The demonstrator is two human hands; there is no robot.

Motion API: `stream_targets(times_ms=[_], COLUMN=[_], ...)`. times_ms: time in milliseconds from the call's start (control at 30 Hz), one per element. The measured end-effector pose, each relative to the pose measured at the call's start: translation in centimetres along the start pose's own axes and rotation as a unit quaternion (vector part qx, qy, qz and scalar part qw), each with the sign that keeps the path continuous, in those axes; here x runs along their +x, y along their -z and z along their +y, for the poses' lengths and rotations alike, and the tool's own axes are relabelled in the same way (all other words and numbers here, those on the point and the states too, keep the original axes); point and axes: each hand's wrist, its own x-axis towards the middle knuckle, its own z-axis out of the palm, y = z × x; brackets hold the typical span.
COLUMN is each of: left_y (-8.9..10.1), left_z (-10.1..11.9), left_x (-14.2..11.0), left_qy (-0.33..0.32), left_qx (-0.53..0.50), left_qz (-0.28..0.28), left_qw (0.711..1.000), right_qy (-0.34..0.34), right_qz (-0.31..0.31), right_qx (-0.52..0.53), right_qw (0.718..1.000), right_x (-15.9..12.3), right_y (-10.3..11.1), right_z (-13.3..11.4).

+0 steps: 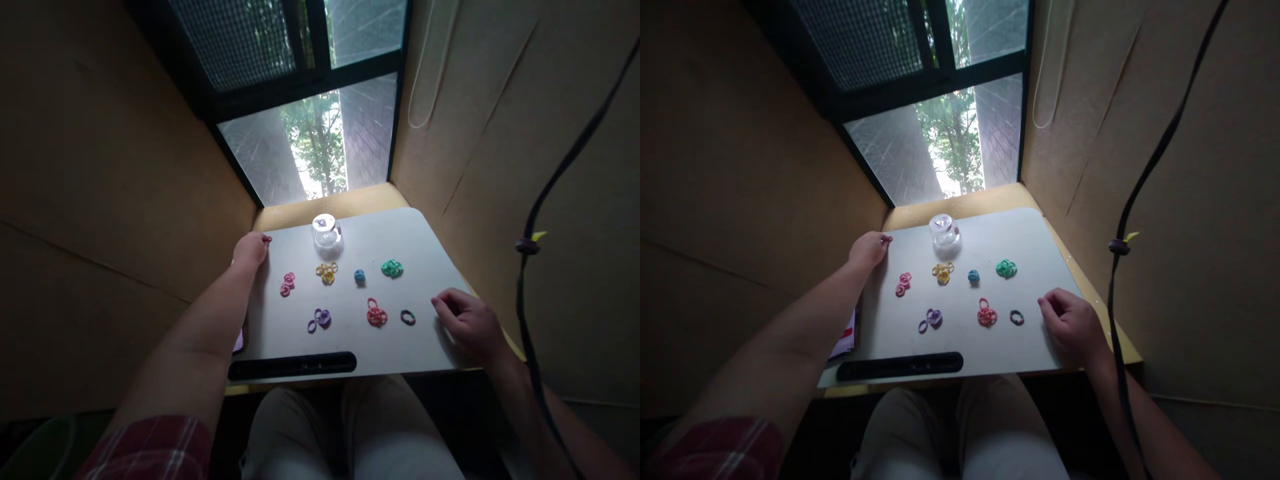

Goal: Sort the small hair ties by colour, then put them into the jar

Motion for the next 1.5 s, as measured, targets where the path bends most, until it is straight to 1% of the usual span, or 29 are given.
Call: stream_targets(times_ms=[33, 100, 167, 233, 300, 333, 433, 500, 533, 600, 700, 800, 867, 967, 1067, 1133, 1200, 1267, 1333, 1367, 1500], left_y=[0.1, 0.5, 1.1, 1.9, 2.9, 3.4, 4.4, 4.5, 4.4, 3.8, 2.8, 2.5, 2.7, 3.6, 4.9, 5.7, 6.4, 6.6, 6.4, 6.1, 4.6], left_z=[0.0, 0.1, 0.9, 2.5, 5.1, 6.7, 11.9, 14.9, 16.1, 17.9, 19.0, 19.1, 19.0, 18.7, 18.1, 17.4, 16.5, 15.7, 15.0, 14.8, 14.5], left_x=[-0.1, -0.7, -1.8, -3.6, -6.2, -7.7, -12.3, -14.7, -15.6, -16.7, -17.3, -17.5, -17.6, -17.4, -15.5, -13.3, -10.5, -7.6, -5.2, -4.2, -1.7], left_qy=[0.013, 0.017, -0.002, -0.040, -0.115, -0.158, -0.311, -0.397, -0.425, -0.461, -0.488, -0.489, -0.483, -0.465, -0.435, -0.395, -0.337, -0.281, -0.238, -0.225, -0.220], left_qx=[-0.003, -0.012, -0.033, -0.070, -0.113, -0.135, -0.187, -0.195, -0.189, -0.167, -0.134, -0.124, -0.134, -0.159, -0.180, -0.195, -0.208, -0.207, -0.194, -0.187, -0.154], left_qz=[0.004, 0.007, 0.020, 0.059, 0.086, 0.089, 0.068, 0.048, 0.038, 0.019, -0.010, -0.027, -0.031, -0.026, 0.000, 0.040, 0.088, 0.111, 0.109, 0.098, 0.040], left_qw=[1.000, 1.000, 0.999, 0.995, 0.983, 0.974, 0.929, 0.895, 0.884, 0.872, 0.862, 0.863, 0.865, 0.871, 0.882, 0.897, 0.914, 0.931, 0.945, 0.951, 0.962], right_qy=[-0.002, -0.001, 0.002, -0.001, -0.004, -0.003, 0.002, -0.003, -0.004, -0.002, 0.005, 0.004, 0.004, 0.006, 0.010, 0.011, 0.014, 0.017, 0.018, 0.018, 0.025], right_qz=[0.002, 0.008, 0.015, 0.022, 0.025, 0.026, 0.027, 0.029, 0.030, 0.031, 0.028, 0.023, 0.020, 0.019, 0.011, 0.013, 0.015, 0.015, 0.016, 0.016, 0.010], right_qx=[-0.002, -0.004, -0.007, -0.005, 0.004, 0.006, 0.002, 0.001, 0.003, 0.009, 0.017, 0.023, 0.025, 0.027, 0.036, 0.040, 0.044, 0.047, 0.047, 0.045, 0.040], right_qw=[1.000, 1.000, 1.000, 1.000, 1.000, 1.000, 1.000, 1.000, 1.000, 0.999, 0.999, 0.999, 0.999, 0.999, 0.999, 0.999, 0.999, 0.999, 0.999, 0.999, 0.999], right_x=[0.0, 0.0, 0.1, 0.1, 0.1, 0.1, 0.2, 0.1, 0.1, 0.0, -0.2, -0.2, -0.2, -0.2, -0.2, -0.2, -0.1, -0.1, -0.1, -0.1, -0.1], right_y=[0.0, -0.1, -0.1, -0.1, -0.1, -0.1, 0.0, 0.0, 0.0, 0.0, 0.0, -0.1, -0.1, -0.1, 0.0, 0.1, 0.1, 0.2, 0.3, 0.3, 0.2], right_z=[0.0, -0.1, -0.2, -0.4, -0.5, -0.6, -0.6, -0.6, -0.6, -0.5, -0.4, -0.4, -0.4, -0.3, -0.3, -0.4, -0.5, -0.7, -0.8, -0.8, -0.5])
